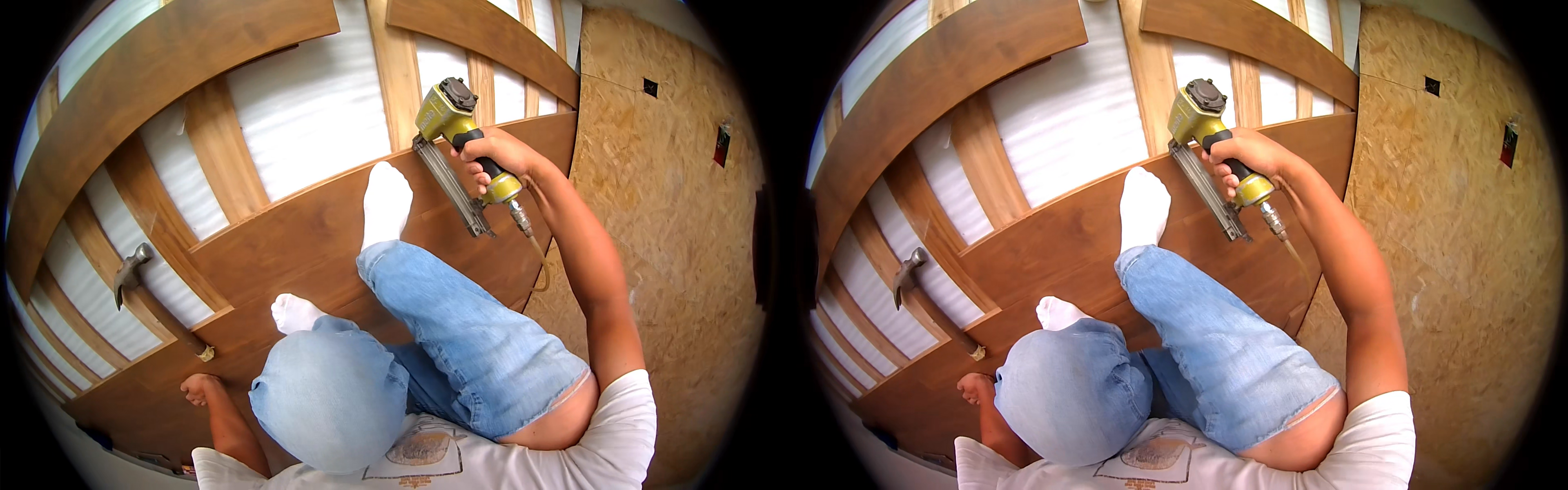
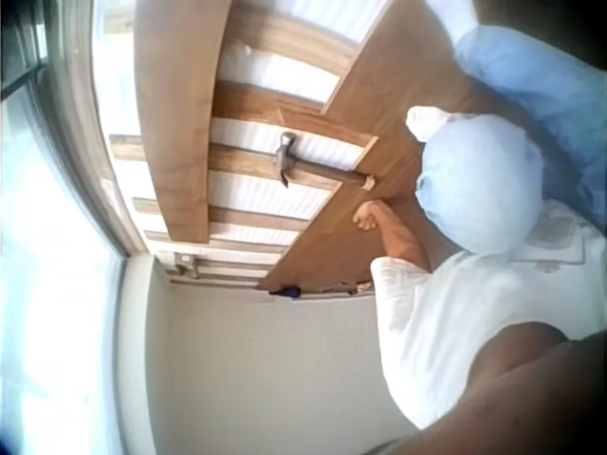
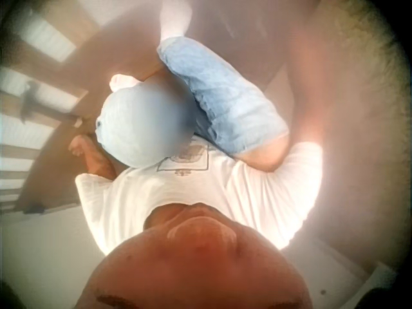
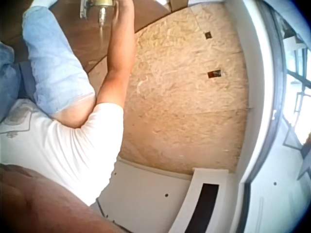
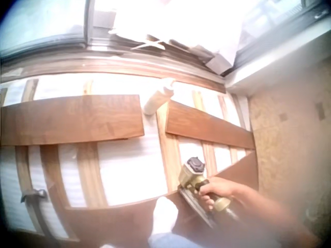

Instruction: The person installs wood flooring by applying glue to the planks, fitting them together, and securing them using a hammer and a pneumatic nail gun.

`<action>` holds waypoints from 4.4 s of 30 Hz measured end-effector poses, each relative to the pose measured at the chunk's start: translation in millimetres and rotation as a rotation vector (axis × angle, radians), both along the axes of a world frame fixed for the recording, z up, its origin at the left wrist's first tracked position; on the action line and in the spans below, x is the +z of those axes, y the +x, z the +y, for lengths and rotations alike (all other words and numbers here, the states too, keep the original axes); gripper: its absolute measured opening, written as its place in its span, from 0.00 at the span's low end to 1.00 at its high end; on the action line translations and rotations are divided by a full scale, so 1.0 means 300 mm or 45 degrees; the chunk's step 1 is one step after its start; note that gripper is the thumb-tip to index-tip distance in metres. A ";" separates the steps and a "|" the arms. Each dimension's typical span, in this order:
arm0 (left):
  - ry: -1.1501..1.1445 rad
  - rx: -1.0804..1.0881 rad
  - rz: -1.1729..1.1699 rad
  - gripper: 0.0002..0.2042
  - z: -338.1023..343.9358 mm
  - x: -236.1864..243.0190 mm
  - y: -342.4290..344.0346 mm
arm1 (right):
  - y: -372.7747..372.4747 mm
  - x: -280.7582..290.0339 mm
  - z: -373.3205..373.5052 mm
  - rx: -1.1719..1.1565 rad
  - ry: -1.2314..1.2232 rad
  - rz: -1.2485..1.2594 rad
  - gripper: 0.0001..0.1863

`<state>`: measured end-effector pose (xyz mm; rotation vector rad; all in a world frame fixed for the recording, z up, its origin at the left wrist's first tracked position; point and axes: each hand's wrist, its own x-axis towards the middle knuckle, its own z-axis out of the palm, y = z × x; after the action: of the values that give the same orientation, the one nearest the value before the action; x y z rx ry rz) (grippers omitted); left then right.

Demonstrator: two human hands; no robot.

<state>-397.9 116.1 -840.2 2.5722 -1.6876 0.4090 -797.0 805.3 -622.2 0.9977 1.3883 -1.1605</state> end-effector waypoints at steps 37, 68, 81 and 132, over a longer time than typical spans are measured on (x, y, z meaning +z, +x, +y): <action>-0.001 -0.038 0.009 0.29 -0.079 -0.058 0.044 | 0.041 -0.026 0.130 0.047 0.121 0.074 0.15; 0.804 -2.866 0.551 0.05 0.756 -0.242 -0.829 | 0.092 -0.172 0.391 -0.022 0.023 0.062 0.06; 1.009 -2.813 0.294 0.06 0.667 -0.290 -0.792 | 0.086 -0.193 0.412 0.074 0.028 0.097 0.07; 1.146 -2.936 0.359 0.10 0.808 -0.340 -0.831 | -0.036 -0.126 0.896 0.035 0.309 0.027 0.10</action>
<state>-647.3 358.4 -942.3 -0.6447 -3.1773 -0.8409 -807.8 1074.1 -660.0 1.1345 1.5822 -1.0009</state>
